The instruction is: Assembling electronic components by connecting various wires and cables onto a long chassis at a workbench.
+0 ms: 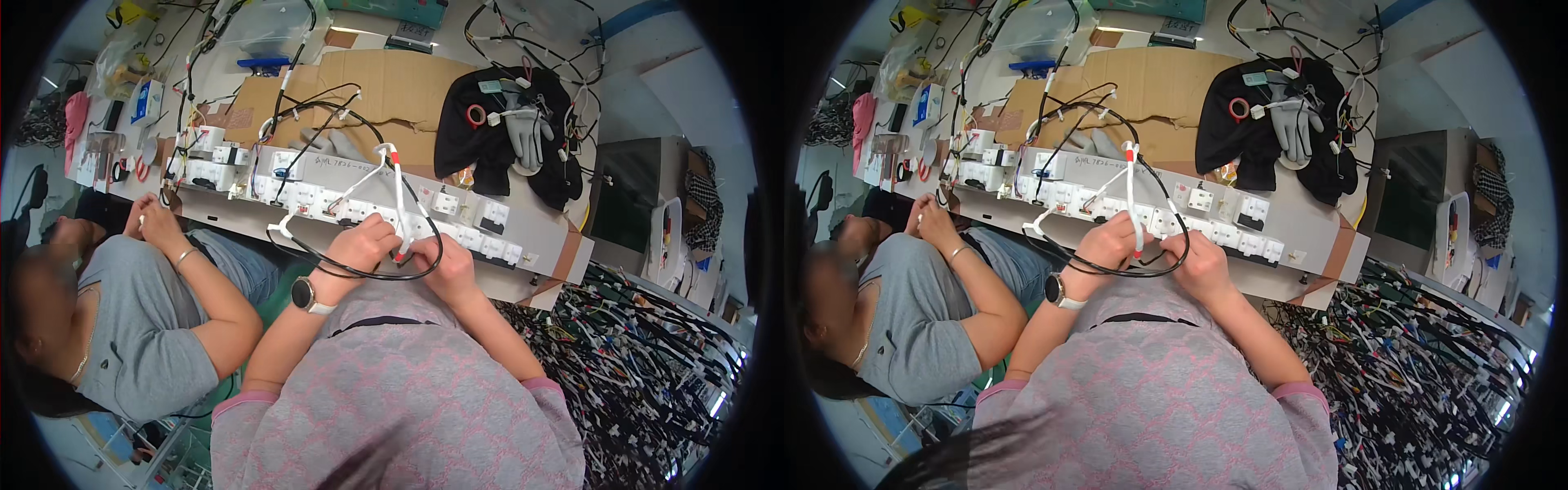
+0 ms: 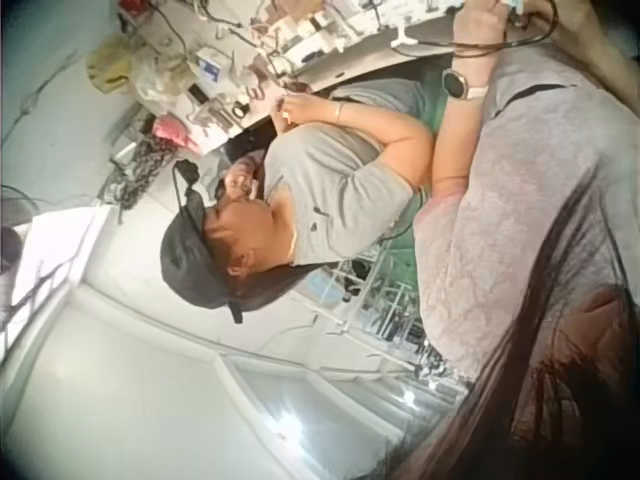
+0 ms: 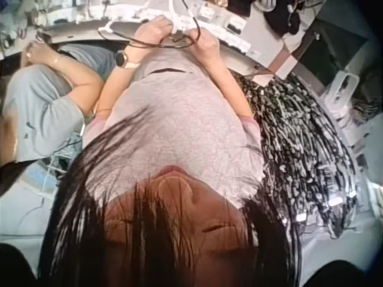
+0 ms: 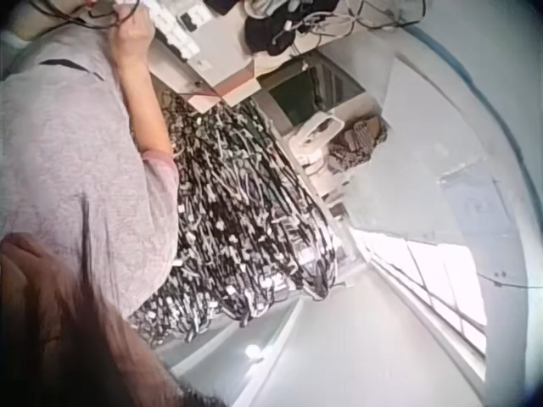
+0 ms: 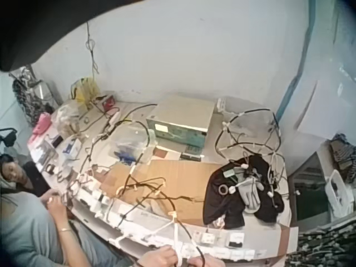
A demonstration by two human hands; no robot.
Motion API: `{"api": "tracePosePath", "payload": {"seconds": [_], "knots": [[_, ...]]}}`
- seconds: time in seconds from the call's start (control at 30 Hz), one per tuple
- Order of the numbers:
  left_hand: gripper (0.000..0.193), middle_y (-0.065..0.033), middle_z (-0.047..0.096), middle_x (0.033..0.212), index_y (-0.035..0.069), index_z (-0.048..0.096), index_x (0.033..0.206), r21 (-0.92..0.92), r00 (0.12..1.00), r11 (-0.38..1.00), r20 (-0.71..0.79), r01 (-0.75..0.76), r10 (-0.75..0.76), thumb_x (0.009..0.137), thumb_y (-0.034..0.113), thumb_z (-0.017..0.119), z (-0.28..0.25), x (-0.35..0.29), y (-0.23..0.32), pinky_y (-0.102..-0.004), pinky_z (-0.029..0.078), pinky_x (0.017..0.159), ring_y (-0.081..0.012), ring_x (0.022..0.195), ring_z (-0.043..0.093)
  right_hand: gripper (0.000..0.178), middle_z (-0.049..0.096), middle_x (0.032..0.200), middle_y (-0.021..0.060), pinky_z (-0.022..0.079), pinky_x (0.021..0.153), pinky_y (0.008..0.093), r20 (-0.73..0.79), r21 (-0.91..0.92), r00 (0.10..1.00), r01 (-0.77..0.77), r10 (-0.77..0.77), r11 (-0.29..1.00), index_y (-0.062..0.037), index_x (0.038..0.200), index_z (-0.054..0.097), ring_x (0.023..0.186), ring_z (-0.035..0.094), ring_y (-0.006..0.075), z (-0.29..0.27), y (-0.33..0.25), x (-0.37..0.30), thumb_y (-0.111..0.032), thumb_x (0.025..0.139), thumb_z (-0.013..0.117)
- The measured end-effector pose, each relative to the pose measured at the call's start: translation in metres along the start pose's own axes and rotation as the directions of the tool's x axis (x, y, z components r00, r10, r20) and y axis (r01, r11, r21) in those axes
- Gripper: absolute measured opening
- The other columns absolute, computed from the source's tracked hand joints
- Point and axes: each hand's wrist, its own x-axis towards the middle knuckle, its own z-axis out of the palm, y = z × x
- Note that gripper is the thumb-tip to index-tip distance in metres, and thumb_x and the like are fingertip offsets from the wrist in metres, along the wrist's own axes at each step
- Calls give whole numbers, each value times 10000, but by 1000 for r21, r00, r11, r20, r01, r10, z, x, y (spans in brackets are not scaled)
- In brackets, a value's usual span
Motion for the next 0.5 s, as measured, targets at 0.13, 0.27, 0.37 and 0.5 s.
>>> {"api": "tracePosePath", "payload": {"seconds": [0.13, 0.27, 0.37, 0.5], "knots": [[194, -45, 590, 858, 66, 650, 888, -2, 998, 1000, -69, 2, -2, 708, -3, 629, -2, -3, -13, -337, 546, 733, -234, 906, 595, 249, 670, 792, 61, 525, 610, 356, -15, 75, 999, -43, 45, 996, -81, 852, 658, 709, 656, 244, -1, -2, 1, 58, 658, 731], [157, -63, 588, 858, 52, 616, 828, -35, 999, 999, -31, -11, 10, 699, -37, 623, -14, 4, -11, -356, 536, 720, -257, 905, 596, 217, 656, 770, 68, 520, 606, 373, -13, 87, 998, -57, 59, 995, -77, 830, 646, 695, 646, 260, 2, 0, 9, 45, 671, 729], [269, -121, 625, 892, 60, 629, 935, -68, 999, 998, 43, 15, -12, 696, -64, 617, -14, 4, -19, -402, 532, 724, -320, 863, 628, 193, 628, 748, 72, 517, 597, 378, 64, 82, 995, -78, 73, 994, -73, 823, 627, 681, 634, 270, -1, 2, 17, 27, 688, 721], [256, -132, 571, 831, 63, 554, 944, -68, 979, 980, 95, 185, -179, 731, -77, 588, -18, 13, -3, -438, 499, 672, -354, 794, 607, 239, 589, 772, 81, 508, 571, 382, 124, 32, 992, 25, -29, 999, -86, 852, 597, 677, 624, 278, -2, 4, 18, 26, 670, 705]]}}
